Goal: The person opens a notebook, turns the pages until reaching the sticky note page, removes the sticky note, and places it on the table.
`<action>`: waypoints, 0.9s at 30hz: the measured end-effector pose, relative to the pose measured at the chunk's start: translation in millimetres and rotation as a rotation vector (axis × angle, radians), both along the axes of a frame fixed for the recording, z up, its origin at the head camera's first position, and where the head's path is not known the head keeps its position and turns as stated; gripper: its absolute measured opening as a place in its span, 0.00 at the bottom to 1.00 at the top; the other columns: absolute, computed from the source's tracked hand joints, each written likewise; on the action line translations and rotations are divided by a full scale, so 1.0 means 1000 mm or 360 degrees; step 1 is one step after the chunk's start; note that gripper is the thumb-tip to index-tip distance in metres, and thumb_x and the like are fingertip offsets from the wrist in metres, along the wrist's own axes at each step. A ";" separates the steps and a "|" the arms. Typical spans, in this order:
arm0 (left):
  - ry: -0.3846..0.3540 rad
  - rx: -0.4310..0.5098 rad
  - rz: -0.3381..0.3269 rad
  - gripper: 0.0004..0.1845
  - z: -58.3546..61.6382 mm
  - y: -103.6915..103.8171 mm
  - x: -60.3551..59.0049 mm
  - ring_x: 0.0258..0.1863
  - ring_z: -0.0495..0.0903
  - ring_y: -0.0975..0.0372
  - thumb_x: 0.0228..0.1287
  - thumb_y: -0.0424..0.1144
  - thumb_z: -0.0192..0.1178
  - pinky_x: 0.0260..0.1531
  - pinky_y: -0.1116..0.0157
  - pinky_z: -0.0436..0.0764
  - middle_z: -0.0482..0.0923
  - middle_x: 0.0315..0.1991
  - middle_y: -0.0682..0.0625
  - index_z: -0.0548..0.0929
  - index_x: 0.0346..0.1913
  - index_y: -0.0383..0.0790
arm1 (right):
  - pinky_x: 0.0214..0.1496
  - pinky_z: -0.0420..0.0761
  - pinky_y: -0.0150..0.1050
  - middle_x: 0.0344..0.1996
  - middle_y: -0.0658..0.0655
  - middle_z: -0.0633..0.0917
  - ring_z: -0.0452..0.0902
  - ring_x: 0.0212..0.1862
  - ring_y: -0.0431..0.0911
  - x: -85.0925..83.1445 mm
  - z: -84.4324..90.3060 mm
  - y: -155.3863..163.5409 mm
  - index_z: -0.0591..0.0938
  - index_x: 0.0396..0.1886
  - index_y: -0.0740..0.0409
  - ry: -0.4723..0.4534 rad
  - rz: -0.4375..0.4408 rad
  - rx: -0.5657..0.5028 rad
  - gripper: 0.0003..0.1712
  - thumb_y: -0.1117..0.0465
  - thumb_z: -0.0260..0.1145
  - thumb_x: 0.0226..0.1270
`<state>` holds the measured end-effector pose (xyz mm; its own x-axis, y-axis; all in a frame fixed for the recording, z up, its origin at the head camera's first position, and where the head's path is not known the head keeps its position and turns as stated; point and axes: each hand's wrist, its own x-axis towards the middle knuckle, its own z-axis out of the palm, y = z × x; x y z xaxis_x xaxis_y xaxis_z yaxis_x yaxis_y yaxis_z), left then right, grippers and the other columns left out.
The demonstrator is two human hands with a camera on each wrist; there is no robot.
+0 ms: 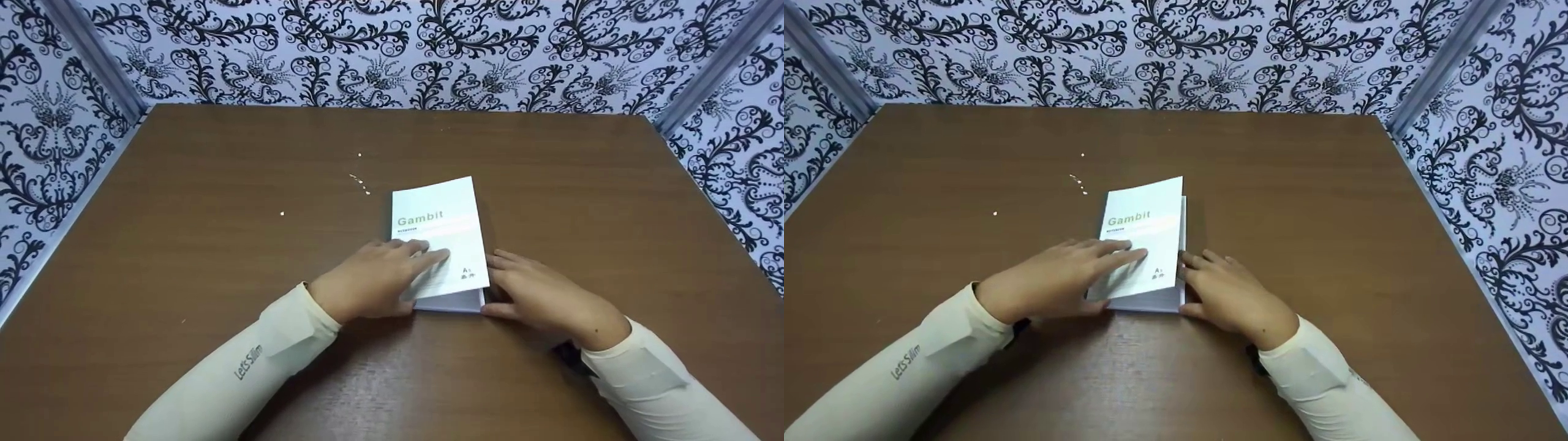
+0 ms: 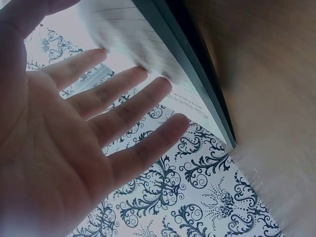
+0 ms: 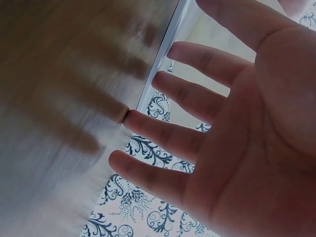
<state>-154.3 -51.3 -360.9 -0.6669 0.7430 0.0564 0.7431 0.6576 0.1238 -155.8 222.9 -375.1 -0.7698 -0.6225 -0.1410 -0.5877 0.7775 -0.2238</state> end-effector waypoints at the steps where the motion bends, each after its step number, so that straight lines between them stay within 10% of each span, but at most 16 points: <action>1: 0.0010 0.0010 -0.0003 0.41 0.000 0.000 0.000 0.61 0.79 0.51 0.58 0.45 0.69 0.52 0.49 0.80 0.75 0.65 0.44 0.66 0.74 0.47 | 0.70 0.64 0.65 0.68 0.70 0.73 0.63 0.72 0.70 0.000 0.000 0.000 0.76 0.68 0.54 0.0005 0.0008 -0.0005 0.33 0.49 0.70 0.65; 18: 0.0269 0.0127 -0.0002 0.49 0.011 0.009 0.004 0.73 0.67 0.51 0.61 0.47 0.61 0.57 0.47 0.78 0.59 0.77 0.44 0.46 0.81 0.50 | 0.67 0.69 0.64 0.72 0.63 0.70 0.65 0.71 0.69 0.001 0.001 0.001 0.73 0.70 0.56 0.0084 0.0103 0.0017 0.35 0.49 0.69 0.67; 27: 0.0488 0.0281 -0.0102 0.41 0.024 0.007 0.005 0.76 0.60 0.53 0.61 0.42 0.59 0.68 0.48 0.67 0.61 0.76 0.47 0.57 0.78 0.52 | 0.69 0.67 0.64 0.73 0.61 0.70 0.64 0.72 0.68 0.001 0.000 0.002 0.73 0.71 0.53 0.0053 0.0066 0.0020 0.35 0.47 0.68 0.67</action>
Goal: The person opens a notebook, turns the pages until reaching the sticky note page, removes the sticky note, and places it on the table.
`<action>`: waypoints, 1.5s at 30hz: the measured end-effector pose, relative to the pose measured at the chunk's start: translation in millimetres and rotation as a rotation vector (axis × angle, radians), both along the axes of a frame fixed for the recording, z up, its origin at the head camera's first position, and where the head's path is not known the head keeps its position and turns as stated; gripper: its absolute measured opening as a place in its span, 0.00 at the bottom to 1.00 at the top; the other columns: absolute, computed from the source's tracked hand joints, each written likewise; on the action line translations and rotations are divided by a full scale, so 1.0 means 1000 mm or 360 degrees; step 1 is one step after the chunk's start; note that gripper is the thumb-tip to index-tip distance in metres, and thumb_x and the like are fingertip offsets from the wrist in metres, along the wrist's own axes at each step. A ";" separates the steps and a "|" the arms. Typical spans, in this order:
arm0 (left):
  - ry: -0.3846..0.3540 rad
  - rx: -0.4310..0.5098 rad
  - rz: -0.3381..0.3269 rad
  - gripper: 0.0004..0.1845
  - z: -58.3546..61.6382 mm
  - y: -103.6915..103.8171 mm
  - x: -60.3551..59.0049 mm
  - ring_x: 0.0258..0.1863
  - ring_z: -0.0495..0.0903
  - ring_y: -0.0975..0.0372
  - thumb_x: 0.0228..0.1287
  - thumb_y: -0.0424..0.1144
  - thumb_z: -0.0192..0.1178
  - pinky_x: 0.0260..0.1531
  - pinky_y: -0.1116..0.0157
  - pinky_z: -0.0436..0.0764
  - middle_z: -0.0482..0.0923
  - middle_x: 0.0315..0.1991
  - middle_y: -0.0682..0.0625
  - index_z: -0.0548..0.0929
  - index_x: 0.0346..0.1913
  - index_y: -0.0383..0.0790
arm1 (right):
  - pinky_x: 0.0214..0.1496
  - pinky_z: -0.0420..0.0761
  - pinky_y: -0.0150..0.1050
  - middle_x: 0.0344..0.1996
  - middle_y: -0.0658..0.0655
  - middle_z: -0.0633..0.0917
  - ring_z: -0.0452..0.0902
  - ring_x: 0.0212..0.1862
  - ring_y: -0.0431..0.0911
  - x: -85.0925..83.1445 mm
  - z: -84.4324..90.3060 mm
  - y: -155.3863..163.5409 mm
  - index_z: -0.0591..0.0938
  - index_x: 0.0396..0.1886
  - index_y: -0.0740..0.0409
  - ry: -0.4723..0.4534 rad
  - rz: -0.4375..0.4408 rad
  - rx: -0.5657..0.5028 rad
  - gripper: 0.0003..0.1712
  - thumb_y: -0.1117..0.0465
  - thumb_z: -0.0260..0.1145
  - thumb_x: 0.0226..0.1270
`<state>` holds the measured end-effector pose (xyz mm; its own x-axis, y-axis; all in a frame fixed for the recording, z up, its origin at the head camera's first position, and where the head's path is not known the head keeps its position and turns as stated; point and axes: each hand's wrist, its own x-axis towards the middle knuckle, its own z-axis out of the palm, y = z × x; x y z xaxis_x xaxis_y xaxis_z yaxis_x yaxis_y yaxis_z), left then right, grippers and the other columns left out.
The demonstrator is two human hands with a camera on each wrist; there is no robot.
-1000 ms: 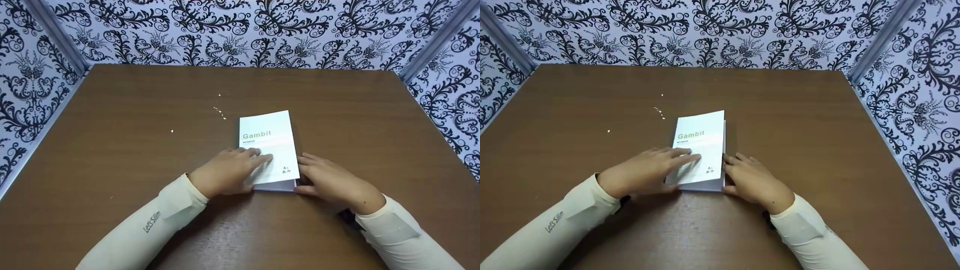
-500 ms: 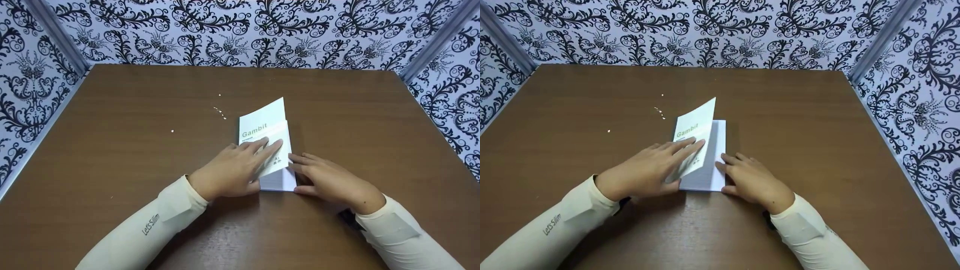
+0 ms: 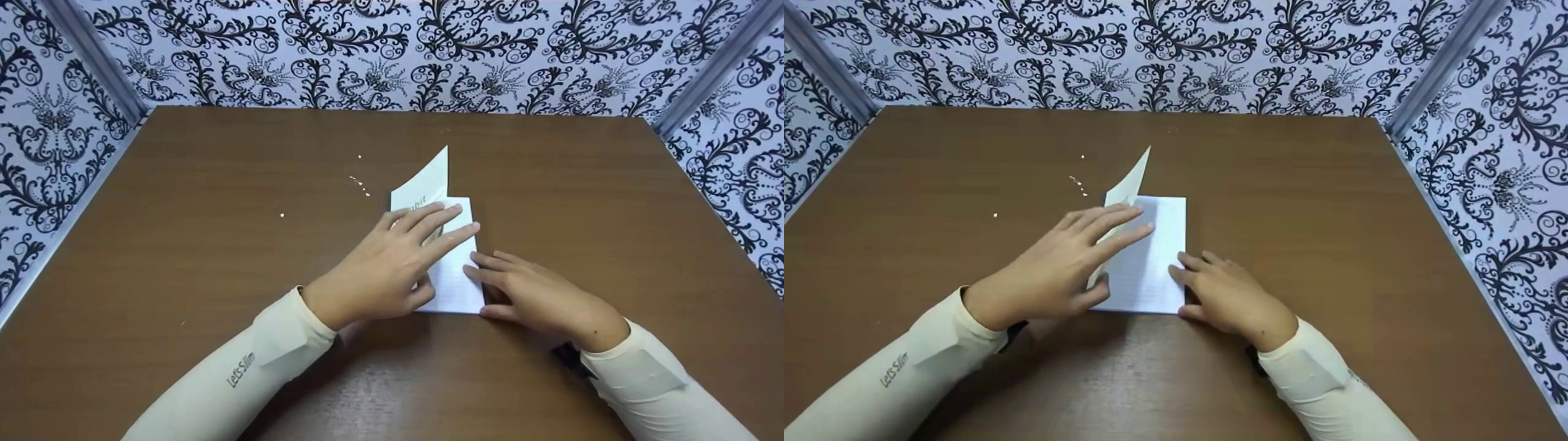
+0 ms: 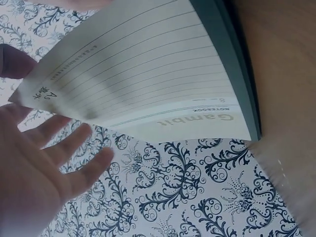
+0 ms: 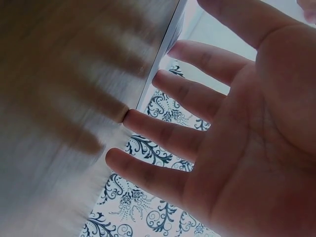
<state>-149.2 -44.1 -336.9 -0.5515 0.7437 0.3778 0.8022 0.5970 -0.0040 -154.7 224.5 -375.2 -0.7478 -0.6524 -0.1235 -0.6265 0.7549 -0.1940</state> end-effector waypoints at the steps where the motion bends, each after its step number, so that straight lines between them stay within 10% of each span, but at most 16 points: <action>1: 0.0029 0.0021 -0.0014 0.40 0.001 0.000 0.000 0.76 0.61 0.54 0.61 0.41 0.59 0.68 0.48 0.66 0.63 0.75 0.47 0.60 0.77 0.52 | 0.69 0.67 0.64 0.73 0.61 0.70 0.64 0.72 0.68 0.000 0.000 0.000 0.73 0.71 0.53 -0.0002 -0.0003 0.0000 0.35 0.47 0.68 0.67; 11: 0.0308 0.0198 -0.0136 0.23 0.016 -0.008 -0.001 0.66 0.73 0.54 0.58 0.32 0.57 0.69 0.47 0.65 0.80 0.60 0.50 0.82 0.58 0.50 | 0.68 0.66 0.67 0.75 0.58 0.67 0.61 0.73 0.68 0.001 0.001 -0.001 0.71 0.73 0.50 -0.0081 -0.0063 0.0025 0.35 0.48 0.67 0.69; 22: 0.0351 0.0257 -0.0141 0.19 0.028 -0.022 -0.002 0.48 0.84 0.57 0.60 0.23 0.53 0.61 0.59 0.76 0.87 0.42 0.52 0.88 0.45 0.44 | 0.68 0.65 0.67 0.76 0.57 0.65 0.58 0.74 0.69 0.003 0.004 -0.001 0.69 0.74 0.50 -0.0122 -0.0065 0.0017 0.36 0.48 0.66 0.70; 45: 0.0213 0.0008 0.0279 0.18 0.037 -0.044 0.008 0.38 0.85 0.53 0.54 0.23 0.58 0.42 0.55 0.79 0.88 0.36 0.50 0.87 0.45 0.42 | 0.68 0.65 0.68 0.76 0.59 0.66 0.59 0.74 0.69 0.003 0.002 -0.002 0.69 0.74 0.51 -0.0101 -0.0060 0.0024 0.36 0.48 0.66 0.69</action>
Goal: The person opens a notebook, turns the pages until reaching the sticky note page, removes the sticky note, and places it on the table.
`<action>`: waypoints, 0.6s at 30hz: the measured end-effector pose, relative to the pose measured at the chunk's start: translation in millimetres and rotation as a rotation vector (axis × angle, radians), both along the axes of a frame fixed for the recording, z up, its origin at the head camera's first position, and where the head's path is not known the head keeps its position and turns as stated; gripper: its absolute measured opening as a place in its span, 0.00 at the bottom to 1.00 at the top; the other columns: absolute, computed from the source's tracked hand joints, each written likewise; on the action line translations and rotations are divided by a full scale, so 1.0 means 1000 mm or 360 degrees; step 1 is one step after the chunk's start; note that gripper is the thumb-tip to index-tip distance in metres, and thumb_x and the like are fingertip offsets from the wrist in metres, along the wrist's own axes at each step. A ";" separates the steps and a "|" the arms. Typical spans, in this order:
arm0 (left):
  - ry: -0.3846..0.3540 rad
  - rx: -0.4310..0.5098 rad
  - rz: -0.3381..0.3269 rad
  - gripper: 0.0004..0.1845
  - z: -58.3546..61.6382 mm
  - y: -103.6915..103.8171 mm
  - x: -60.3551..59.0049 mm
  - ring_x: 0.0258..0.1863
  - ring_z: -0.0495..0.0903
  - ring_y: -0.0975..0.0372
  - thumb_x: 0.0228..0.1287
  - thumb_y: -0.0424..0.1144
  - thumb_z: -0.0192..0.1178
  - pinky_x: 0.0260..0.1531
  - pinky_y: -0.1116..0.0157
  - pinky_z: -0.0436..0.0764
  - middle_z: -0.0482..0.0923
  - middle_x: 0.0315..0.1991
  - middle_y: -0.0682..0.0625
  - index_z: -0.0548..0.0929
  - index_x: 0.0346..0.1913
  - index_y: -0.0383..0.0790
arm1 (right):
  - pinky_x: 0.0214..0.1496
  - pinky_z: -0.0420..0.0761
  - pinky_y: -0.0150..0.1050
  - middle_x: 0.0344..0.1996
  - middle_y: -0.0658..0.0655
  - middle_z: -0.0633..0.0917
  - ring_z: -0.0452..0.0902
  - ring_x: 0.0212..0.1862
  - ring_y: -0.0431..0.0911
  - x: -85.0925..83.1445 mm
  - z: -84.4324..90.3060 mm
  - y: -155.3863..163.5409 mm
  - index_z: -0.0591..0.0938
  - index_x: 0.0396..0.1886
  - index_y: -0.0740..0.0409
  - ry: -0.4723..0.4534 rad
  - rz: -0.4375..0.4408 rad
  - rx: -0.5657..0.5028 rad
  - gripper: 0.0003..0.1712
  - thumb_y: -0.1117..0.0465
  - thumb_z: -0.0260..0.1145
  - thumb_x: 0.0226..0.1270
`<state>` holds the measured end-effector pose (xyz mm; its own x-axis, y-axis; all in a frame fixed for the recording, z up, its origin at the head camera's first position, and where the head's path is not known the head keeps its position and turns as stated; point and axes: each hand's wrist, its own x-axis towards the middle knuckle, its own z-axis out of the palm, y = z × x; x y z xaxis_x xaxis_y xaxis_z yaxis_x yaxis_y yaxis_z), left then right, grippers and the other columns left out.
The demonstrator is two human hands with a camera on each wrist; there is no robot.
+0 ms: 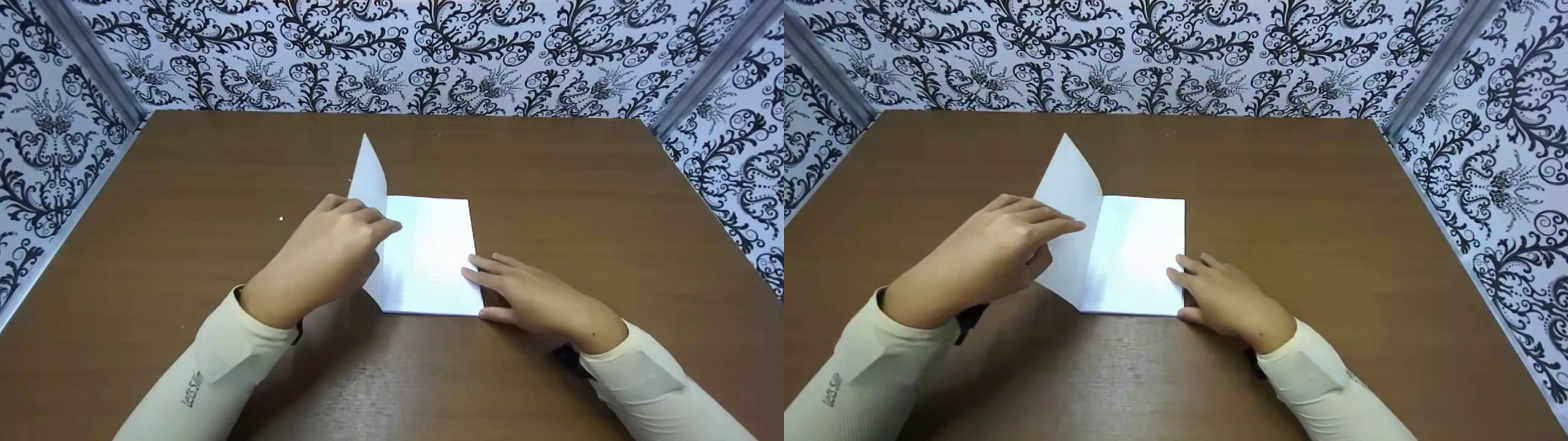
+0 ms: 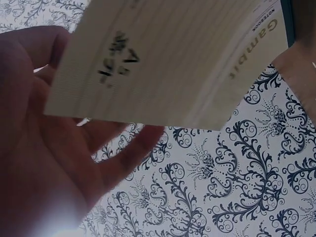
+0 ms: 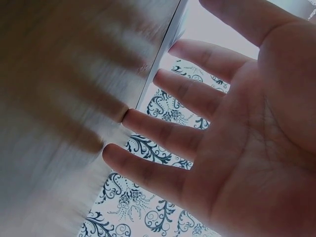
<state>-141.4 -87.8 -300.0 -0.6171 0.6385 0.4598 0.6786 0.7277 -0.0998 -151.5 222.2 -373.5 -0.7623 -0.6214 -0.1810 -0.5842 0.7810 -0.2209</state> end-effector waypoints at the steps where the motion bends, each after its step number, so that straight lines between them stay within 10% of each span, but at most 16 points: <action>1: -0.0003 -0.0009 0.0029 0.18 -0.001 0.000 0.000 0.36 0.85 0.53 0.54 0.23 0.57 0.41 0.54 0.79 0.88 0.35 0.50 0.87 0.44 0.42 | 0.68 0.65 0.68 0.76 0.59 0.66 0.59 0.74 0.69 0.000 0.000 0.000 0.69 0.74 0.51 0.0001 -0.0001 0.0001 0.36 0.48 0.66 0.69; 11: -0.0071 -0.0088 0.0342 0.03 -0.009 -0.006 -0.003 0.24 0.81 0.49 0.57 0.30 0.61 0.27 0.51 0.77 0.82 0.24 0.45 0.82 0.34 0.39 | 0.68 0.65 0.68 0.76 0.59 0.66 0.60 0.73 0.70 0.001 0.000 -0.001 0.69 0.74 0.52 0.0009 0.0010 -0.0004 0.36 0.49 0.66 0.70; 18: -0.0305 -0.0200 0.0467 0.12 -0.015 -0.005 -0.007 0.30 0.84 0.46 0.59 0.39 0.68 0.28 0.46 0.80 0.84 0.30 0.43 0.83 0.43 0.39 | 0.67 0.65 0.69 0.76 0.59 0.65 0.59 0.73 0.71 0.000 0.001 -0.001 0.69 0.74 0.51 -0.0009 0.0004 0.0006 0.36 0.48 0.65 0.70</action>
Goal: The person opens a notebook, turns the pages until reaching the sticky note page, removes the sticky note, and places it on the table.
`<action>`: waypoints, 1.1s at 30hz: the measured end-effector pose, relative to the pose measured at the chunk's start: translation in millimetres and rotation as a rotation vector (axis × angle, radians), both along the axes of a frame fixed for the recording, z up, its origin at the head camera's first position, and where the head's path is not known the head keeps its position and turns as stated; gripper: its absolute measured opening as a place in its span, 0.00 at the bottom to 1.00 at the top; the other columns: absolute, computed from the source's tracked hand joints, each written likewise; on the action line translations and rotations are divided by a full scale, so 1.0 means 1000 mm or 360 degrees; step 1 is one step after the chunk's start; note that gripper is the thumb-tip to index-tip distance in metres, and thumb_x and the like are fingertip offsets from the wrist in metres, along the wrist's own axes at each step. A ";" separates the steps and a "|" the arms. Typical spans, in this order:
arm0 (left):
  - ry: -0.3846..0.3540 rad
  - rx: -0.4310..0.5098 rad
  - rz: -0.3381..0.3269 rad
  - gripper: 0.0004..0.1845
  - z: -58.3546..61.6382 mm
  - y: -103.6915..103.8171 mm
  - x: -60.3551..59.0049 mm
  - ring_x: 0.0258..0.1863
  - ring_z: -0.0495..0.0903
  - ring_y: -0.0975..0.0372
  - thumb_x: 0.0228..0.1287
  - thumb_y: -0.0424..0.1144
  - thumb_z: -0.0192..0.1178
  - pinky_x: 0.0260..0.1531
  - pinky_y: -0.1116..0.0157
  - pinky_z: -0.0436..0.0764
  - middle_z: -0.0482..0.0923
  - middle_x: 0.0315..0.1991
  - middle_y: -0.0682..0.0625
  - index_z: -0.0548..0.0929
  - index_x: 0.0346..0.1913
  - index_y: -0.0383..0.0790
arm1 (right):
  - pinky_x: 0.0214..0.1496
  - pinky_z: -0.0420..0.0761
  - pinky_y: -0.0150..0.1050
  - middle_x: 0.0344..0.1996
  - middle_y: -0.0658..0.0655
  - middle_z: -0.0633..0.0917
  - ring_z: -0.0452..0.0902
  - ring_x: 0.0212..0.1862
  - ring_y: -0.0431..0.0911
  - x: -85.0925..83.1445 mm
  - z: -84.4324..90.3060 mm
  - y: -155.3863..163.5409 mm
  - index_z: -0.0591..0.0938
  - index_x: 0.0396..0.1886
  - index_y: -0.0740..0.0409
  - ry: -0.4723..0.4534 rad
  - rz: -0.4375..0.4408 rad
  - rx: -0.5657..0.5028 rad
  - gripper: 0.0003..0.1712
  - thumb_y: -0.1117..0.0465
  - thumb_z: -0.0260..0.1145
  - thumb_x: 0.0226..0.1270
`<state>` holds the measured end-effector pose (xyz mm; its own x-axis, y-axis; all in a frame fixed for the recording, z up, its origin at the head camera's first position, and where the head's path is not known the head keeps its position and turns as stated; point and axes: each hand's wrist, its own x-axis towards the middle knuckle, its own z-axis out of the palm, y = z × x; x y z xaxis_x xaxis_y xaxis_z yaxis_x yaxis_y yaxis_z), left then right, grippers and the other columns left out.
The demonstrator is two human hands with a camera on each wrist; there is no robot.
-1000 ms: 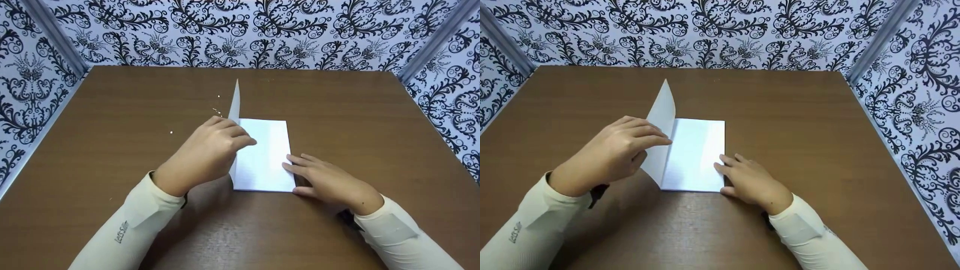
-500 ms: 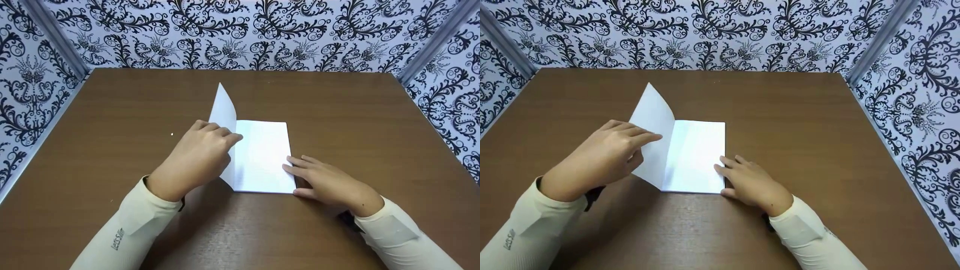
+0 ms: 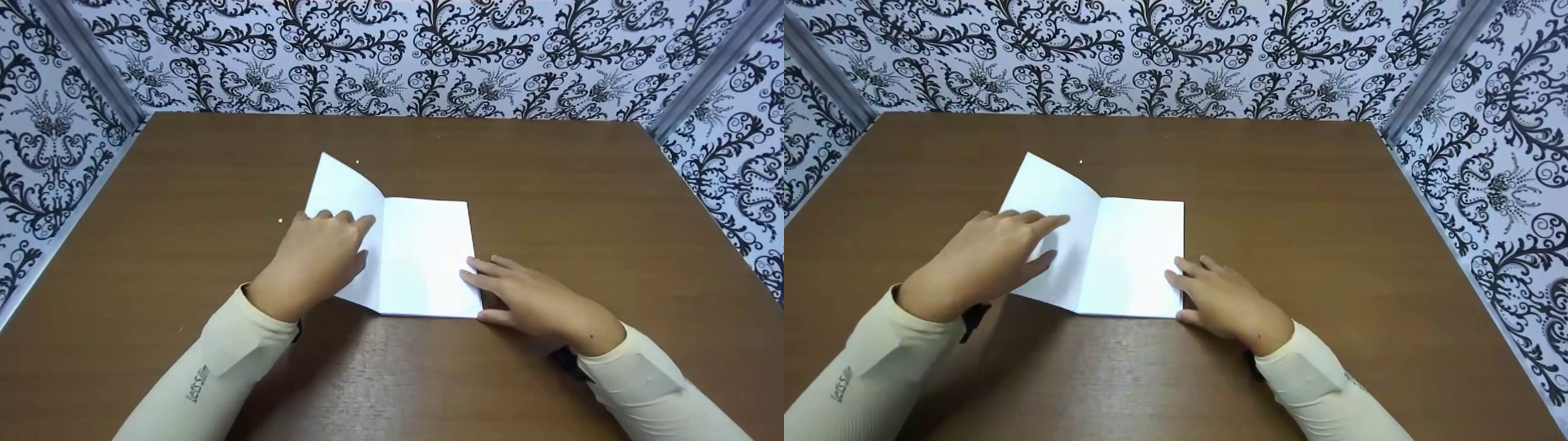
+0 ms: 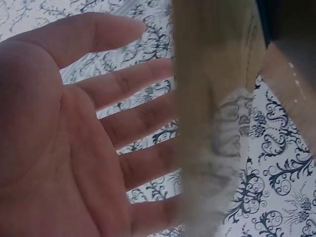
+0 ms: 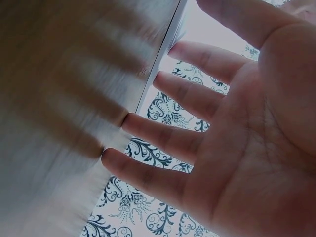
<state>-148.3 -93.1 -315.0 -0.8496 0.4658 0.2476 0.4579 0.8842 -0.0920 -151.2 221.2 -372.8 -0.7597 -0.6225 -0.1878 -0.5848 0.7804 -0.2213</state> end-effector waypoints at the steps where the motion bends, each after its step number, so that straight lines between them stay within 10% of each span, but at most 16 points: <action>1: -0.0045 -0.0009 0.0014 0.13 -0.001 0.000 -0.001 0.30 0.84 0.46 0.60 0.40 0.68 0.28 0.46 0.81 0.84 0.31 0.43 0.82 0.45 0.39 | 0.67 0.65 0.69 0.76 0.59 0.65 0.59 0.73 0.71 0.000 0.000 0.000 0.69 0.75 0.51 0.0000 0.0001 -0.0001 0.36 0.48 0.65 0.70; 15: -0.0620 0.0027 -0.0048 0.30 -0.017 0.000 -0.012 0.46 0.85 0.44 0.63 0.41 0.68 0.42 0.47 0.84 0.83 0.52 0.36 0.75 0.67 0.37 | 0.70 0.63 0.66 0.76 0.59 0.65 0.58 0.74 0.70 0.001 0.000 0.000 0.68 0.75 0.51 -0.0023 -0.0016 -0.0031 0.36 0.49 0.66 0.70; 33: -0.0678 0.0004 -0.0191 0.34 -0.044 0.020 -0.007 0.33 0.83 0.47 0.49 0.47 0.76 0.35 0.48 0.84 0.81 0.39 0.38 0.78 0.58 0.36 | 0.68 0.64 0.69 0.76 0.59 0.65 0.58 0.73 0.72 0.001 -0.001 0.000 0.68 0.75 0.50 -0.0019 -0.0007 -0.0035 0.36 0.49 0.65 0.71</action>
